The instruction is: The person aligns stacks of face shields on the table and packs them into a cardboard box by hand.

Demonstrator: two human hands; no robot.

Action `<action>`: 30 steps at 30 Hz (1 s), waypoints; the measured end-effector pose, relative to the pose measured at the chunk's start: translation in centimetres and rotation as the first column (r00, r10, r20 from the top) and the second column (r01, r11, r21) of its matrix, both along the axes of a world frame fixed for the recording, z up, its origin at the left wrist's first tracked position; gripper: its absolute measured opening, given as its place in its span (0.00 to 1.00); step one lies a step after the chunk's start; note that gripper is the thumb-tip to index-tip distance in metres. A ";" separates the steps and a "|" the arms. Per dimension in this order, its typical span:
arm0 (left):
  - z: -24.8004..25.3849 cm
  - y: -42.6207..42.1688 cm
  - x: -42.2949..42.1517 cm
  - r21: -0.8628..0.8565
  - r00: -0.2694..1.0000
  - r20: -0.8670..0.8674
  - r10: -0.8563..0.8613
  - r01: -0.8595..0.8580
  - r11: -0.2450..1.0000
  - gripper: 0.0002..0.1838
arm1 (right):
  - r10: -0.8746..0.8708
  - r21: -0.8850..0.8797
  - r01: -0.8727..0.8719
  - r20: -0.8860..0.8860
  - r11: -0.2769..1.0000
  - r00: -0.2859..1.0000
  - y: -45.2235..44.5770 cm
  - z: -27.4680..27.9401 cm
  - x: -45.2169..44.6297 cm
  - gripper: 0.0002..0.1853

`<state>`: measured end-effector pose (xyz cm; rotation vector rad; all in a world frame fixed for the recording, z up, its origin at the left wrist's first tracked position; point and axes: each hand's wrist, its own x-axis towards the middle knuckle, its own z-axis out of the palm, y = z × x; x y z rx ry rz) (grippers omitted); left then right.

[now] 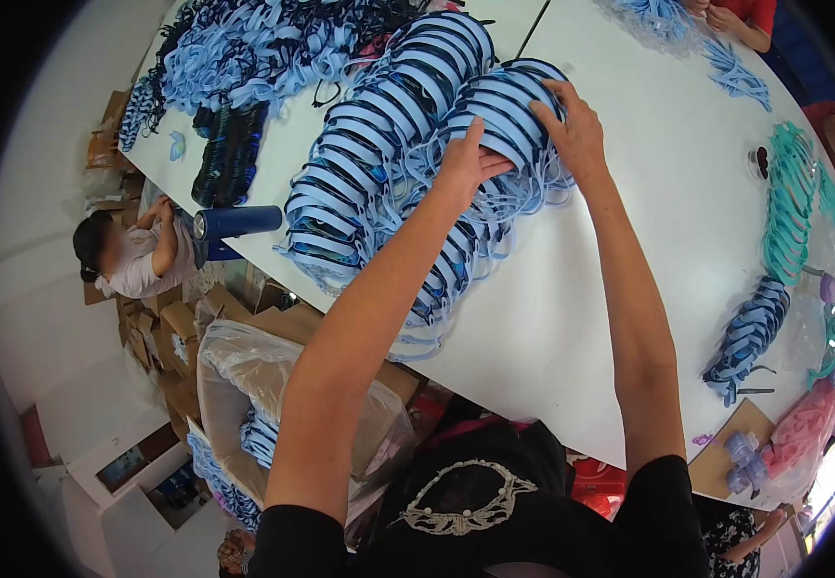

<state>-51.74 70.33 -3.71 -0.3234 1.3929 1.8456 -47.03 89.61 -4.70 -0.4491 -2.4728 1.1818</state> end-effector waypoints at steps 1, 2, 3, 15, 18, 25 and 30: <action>0.1 -0.2 0.4 0.032 0.998 -0.059 -0.025 0.026 0.999 0.35 | -0.004 0.001 0.004 -0.007 1.000 1.000 -0.4 0.1 0.6 0.25; 0.1 -0.5 0.8 0.012 0.994 -0.108 -0.029 0.030 0.999 0.34 | -0.016 -0.082 0.012 -0.043 0.997 0.999 -0.6 0.1 1.2 0.24; 1.2 -0.5 1.8 0.011 0.993 -0.111 -0.034 0.036 0.999 0.34 | -0.031 -0.166 0.018 -0.074 0.986 0.997 -1.2 1.1 2.2 0.24; 15.4 2.4 24.0 0.006 0.865 -0.476 -0.160 0.185 0.983 0.14 | -0.248 -0.260 0.227 -0.049 0.939 0.968 0.9 12.7 25.1 0.22; 12.6 5.2 27.9 -0.004 0.918 -0.235 -0.319 0.328 0.945 0.13 | -0.210 -0.226 0.228 0.104 0.947 0.972 3.5 11.9 29.4 0.21; -8.7 13.4 36.4 -0.020 0.932 -0.284 -0.223 0.227 0.974 0.18 | -0.200 -0.079 0.234 0.306 0.969 0.931 10.4 -3.4 36.6 0.22; -4.9 4.3 36.0 0.078 0.965 -0.112 -0.237 0.246 0.966 0.14 | -0.265 0.476 0.139 0.209 0.868 0.941 9.6 -0.9 35.3 0.20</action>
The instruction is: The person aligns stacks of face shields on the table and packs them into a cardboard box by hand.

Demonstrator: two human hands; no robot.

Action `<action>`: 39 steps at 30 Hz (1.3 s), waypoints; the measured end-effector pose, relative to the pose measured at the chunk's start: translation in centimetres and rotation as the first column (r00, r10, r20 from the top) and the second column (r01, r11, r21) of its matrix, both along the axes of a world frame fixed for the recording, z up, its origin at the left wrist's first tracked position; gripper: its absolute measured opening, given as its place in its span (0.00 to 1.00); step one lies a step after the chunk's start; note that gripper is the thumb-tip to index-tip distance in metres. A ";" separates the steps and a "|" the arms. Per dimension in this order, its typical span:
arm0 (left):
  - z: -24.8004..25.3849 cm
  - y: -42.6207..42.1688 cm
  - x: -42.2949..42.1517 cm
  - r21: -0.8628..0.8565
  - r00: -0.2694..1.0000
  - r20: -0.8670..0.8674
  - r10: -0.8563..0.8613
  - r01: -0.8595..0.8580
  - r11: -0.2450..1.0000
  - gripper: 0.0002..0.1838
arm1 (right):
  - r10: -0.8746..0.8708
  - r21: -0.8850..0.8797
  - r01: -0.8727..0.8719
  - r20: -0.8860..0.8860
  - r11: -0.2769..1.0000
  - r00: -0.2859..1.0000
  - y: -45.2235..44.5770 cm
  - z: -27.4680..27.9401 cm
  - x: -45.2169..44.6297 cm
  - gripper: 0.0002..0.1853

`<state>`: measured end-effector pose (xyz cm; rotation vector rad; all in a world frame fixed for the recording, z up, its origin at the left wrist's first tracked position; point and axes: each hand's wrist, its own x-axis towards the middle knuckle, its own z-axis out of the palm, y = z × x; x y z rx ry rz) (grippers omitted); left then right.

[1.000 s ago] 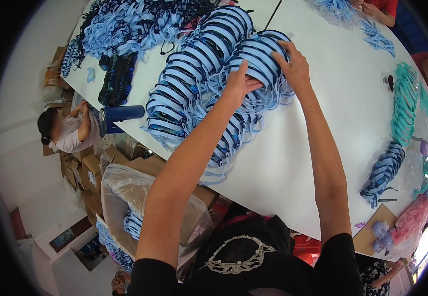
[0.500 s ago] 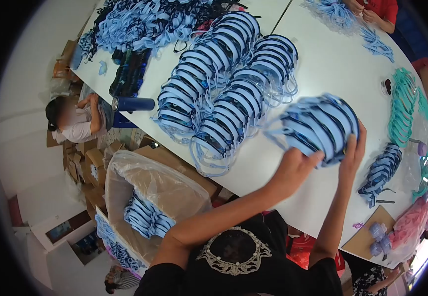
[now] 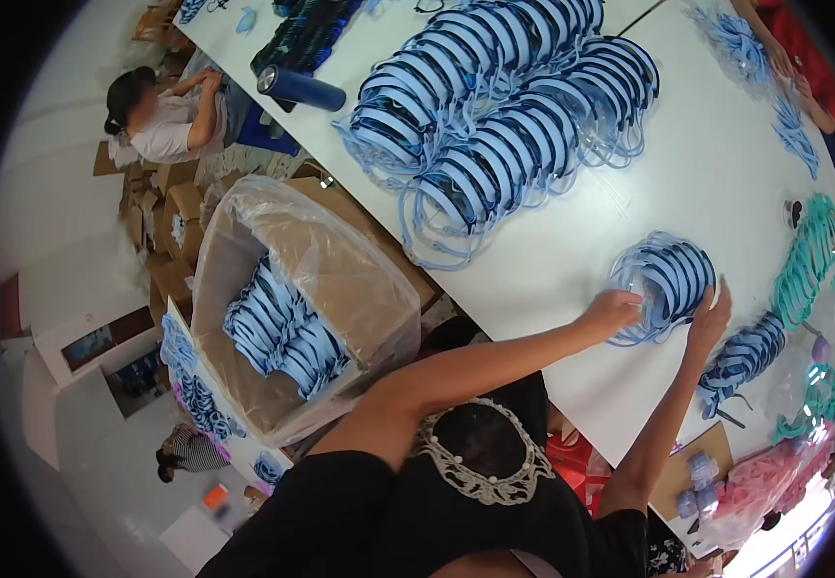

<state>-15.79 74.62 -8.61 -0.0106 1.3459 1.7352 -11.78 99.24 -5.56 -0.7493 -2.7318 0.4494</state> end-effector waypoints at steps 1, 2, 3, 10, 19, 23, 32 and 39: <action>3.3 -3.0 -0.3 0.072 0.965 0.170 0.199 -0.213 0.974 0.14 | 0.011 -0.002 -0.011 -0.005 1.000 1.000 -2.2 2.2 -1.6 0.20; 6.8 -5.8 -1.5 -0.069 0.952 -0.015 0.306 -0.306 0.949 0.15 | -0.070 -0.159 0.058 -0.073 0.986 0.995 -4.7 4.2 -3.5 0.19; 9.4 -8.6 -2.5 -0.192 0.903 -0.211 0.374 -0.413 0.890 0.15 | -0.160 -0.317 0.114 -0.123 0.942 0.979 -7.0 5.3 -5.2 0.18; 3.4 -20.1 -10.3 -0.264 0.400 -0.451 0.798 -0.914 0.309 0.23 | 0.283 -0.868 -0.361 -0.271 0.342 0.920 -30.2 4.3 -14.7 0.13; 0.1 -21.6 -17.4 -0.570 0.499 -0.210 0.841 -0.761 0.309 0.32 | 0.469 -0.377 -0.482 -0.133 0.791 0.873 -36.2 0.2 -16.6 0.23; 1.8 -20.1 -17.3 -0.552 0.664 -0.074 0.744 -0.648 0.524 0.31 | 0.473 -0.380 -0.480 -0.117 0.791 0.873 -34.0 0.2 -16.5 0.22; 3.1 -18.9 -17.2 -0.485 0.665 -0.086 0.742 -0.678 0.552 0.30 | 0.282 -0.443 -0.381 -0.273 0.811 0.920 -32.3 1.3 -18.6 0.23; 4.2 -19.8 -17.2 -0.510 0.687 -0.034 0.726 -0.636 0.578 0.29 | 0.366 -0.286 -0.408 -0.189 0.867 0.911 -33.6 1.1 -18.7 0.20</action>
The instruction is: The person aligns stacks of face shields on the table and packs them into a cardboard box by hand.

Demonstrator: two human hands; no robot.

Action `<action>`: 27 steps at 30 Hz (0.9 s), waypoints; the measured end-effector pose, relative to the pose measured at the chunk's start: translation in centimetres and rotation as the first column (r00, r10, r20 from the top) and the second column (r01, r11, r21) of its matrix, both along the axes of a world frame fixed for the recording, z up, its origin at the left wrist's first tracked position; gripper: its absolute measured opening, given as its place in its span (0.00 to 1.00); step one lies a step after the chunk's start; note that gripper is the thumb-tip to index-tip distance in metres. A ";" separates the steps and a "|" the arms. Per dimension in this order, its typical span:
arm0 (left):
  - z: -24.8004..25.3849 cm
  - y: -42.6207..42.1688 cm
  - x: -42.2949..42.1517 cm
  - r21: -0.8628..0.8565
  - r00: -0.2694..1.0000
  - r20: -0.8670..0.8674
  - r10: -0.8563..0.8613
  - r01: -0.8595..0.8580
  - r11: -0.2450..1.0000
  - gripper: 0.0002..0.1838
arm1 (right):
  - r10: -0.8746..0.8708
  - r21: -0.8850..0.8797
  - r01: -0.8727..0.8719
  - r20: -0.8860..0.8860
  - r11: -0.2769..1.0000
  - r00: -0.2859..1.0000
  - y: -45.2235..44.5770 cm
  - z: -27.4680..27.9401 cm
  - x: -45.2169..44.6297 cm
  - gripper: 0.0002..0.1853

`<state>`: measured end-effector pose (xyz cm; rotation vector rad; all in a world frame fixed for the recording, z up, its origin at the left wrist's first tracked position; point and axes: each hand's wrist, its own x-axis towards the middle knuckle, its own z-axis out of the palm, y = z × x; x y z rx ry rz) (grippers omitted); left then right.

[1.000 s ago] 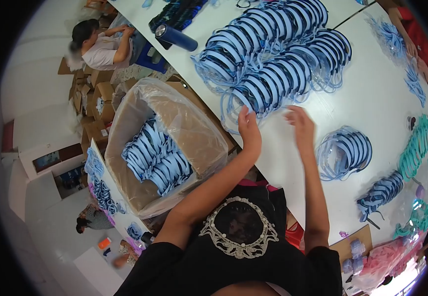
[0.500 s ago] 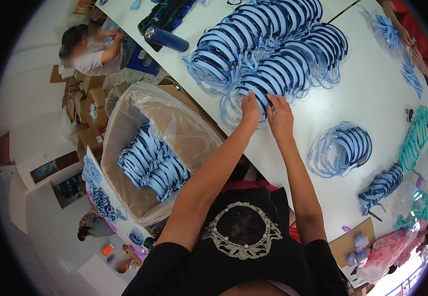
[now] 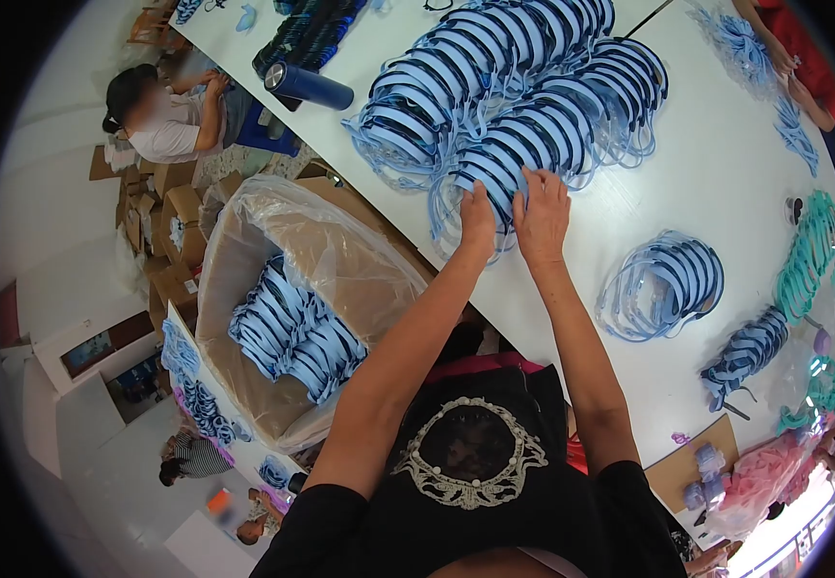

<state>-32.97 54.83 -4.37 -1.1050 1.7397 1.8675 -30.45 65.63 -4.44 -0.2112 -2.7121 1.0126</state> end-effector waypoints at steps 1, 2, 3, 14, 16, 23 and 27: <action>0.1 0.1 0.0 -0.009 1.000 -0.004 0.013 -0.013 1.000 0.29 | -0.019 0.023 0.019 0.008 1.000 1.000 0.2 0.1 -0.2 0.17; 0.3 0.2 0.0 -0.009 1.000 -0.005 0.008 -0.008 1.000 0.29 | -0.025 0.022 0.024 0.007 0.999 1.000 0.5 0.4 -0.5 0.17; 0.4 0.3 0.0 -0.012 1.000 -0.001 0.019 -0.019 1.000 0.29 | -0.016 0.047 0.018 -0.043 0.999 0.999 0.9 0.8 -0.9 0.17; -0.8 1.8 0.1 -0.075 0.997 -0.032 -0.076 0.073 0.994 0.28 | -0.113 -0.366 0.087 -0.050 0.927 0.992 4.7 -0.1 -4.2 0.27; -1.7 2.1 0.2 -0.076 0.995 -0.033 -0.090 0.087 0.993 0.28 | -0.204 -0.321 0.194 0.002 0.927 0.979 5.1 -1.0 -4.9 0.27; -2.5 1.8 0.1 -0.077 0.988 -0.022 -0.154 0.152 0.985 0.31 | -0.195 -0.015 0.196 0.056 0.980 0.979 6.6 -1.0 -6.7 0.26; -1.0 2.1 0.5 -0.126 0.993 0.026 -0.119 0.121 0.985 0.32 | -0.161 0.102 0.162 -0.024 0.981 0.987 6.6 -0.5 -6.6 0.24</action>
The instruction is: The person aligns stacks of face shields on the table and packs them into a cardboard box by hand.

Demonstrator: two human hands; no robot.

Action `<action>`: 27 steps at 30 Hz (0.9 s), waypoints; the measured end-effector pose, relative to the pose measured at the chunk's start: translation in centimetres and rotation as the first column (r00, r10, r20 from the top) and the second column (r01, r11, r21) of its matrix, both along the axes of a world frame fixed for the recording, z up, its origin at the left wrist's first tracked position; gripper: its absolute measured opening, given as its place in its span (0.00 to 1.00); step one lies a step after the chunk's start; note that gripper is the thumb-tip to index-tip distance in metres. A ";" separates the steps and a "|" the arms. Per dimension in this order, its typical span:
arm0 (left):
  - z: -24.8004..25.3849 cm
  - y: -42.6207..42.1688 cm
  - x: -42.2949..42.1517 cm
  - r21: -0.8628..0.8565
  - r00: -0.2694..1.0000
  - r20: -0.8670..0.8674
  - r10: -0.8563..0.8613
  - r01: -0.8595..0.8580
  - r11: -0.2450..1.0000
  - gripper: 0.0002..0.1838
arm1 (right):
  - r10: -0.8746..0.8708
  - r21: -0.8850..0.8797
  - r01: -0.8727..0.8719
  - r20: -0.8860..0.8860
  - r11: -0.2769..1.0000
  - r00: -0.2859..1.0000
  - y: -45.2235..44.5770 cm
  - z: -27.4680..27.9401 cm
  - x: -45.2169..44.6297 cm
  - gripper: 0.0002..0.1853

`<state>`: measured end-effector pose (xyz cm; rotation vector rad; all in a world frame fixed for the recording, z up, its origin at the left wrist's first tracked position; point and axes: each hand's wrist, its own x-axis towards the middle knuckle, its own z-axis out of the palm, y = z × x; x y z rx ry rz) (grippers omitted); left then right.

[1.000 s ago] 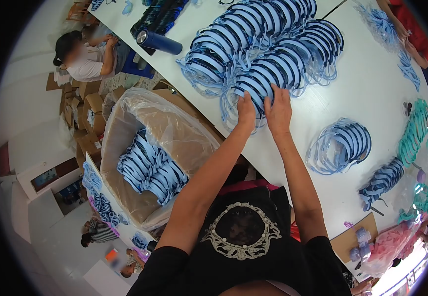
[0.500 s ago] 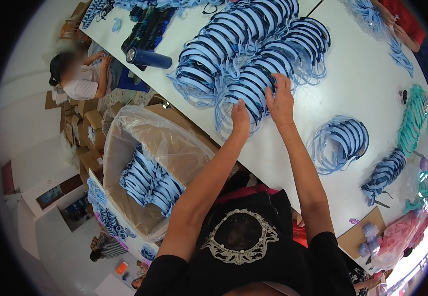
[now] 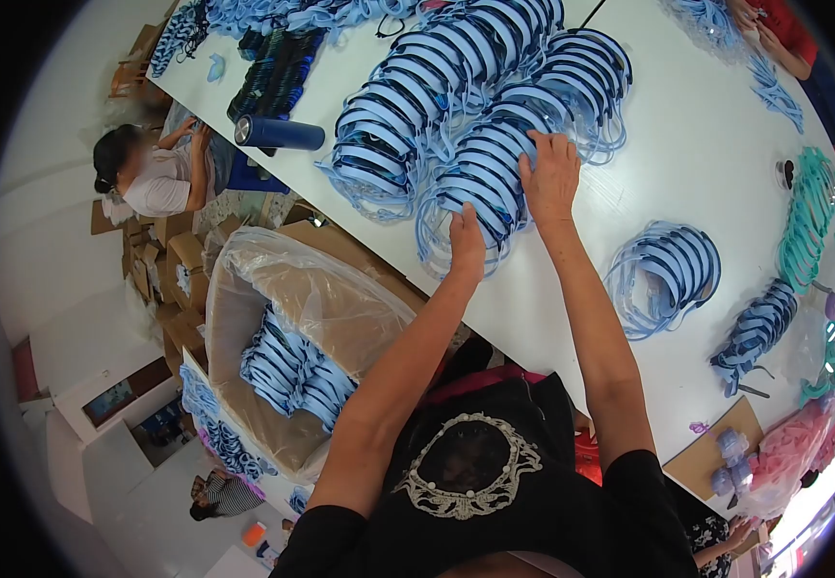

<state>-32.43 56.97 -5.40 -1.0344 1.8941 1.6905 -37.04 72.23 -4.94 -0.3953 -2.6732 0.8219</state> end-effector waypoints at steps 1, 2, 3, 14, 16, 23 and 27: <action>-0.4 -0.2 0.2 -0.002 1.000 0.000 0.001 -0.001 1.000 0.32 | 0.024 0.008 -0.024 -0.003 1.000 1.000 -0.1 0.4 0.0 0.24; -0.8 -0.4 0.3 0.033 1.000 -0.019 0.015 -0.015 0.999 0.32 | 0.024 0.008 -0.024 -0.006 1.000 1.000 -0.3 0.1 -0.1 0.24; -1.2 -0.6 0.4 0.070 0.999 -0.037 0.030 -0.027 0.997 0.32 | 0.053 0.022 -0.052 -0.071 0.998 0.996 -0.5 -0.2 -0.2 0.24; -3.3 0.3 0.5 0.190 0.985 -0.100 0.141 -0.120 0.974 0.31 | 0.274 0.173 -0.245 -0.173 0.954 0.946 2.1 0.9 -4.0 0.20; -2.9 0.5 0.4 0.188 0.984 -0.095 0.149 -0.129 0.974 0.31 | 0.268 0.029 -0.267 -0.133 0.963 0.954 2.6 -0.7 -4.5 0.19; -2.0 1.0 -0.8 0.074 0.986 -0.148 -0.082 0.093 0.993 0.30 | 0.227 -0.130 -0.251 -0.175 0.959 0.958 3.6 -1.7 -3.4 0.26; -1.4 1.5 -1.4 0.060 0.981 -0.165 -0.097 0.108 0.992 0.30 | 0.122 0.000 -0.124 -0.149 0.992 0.981 3.9 -0.3 -3.9 0.35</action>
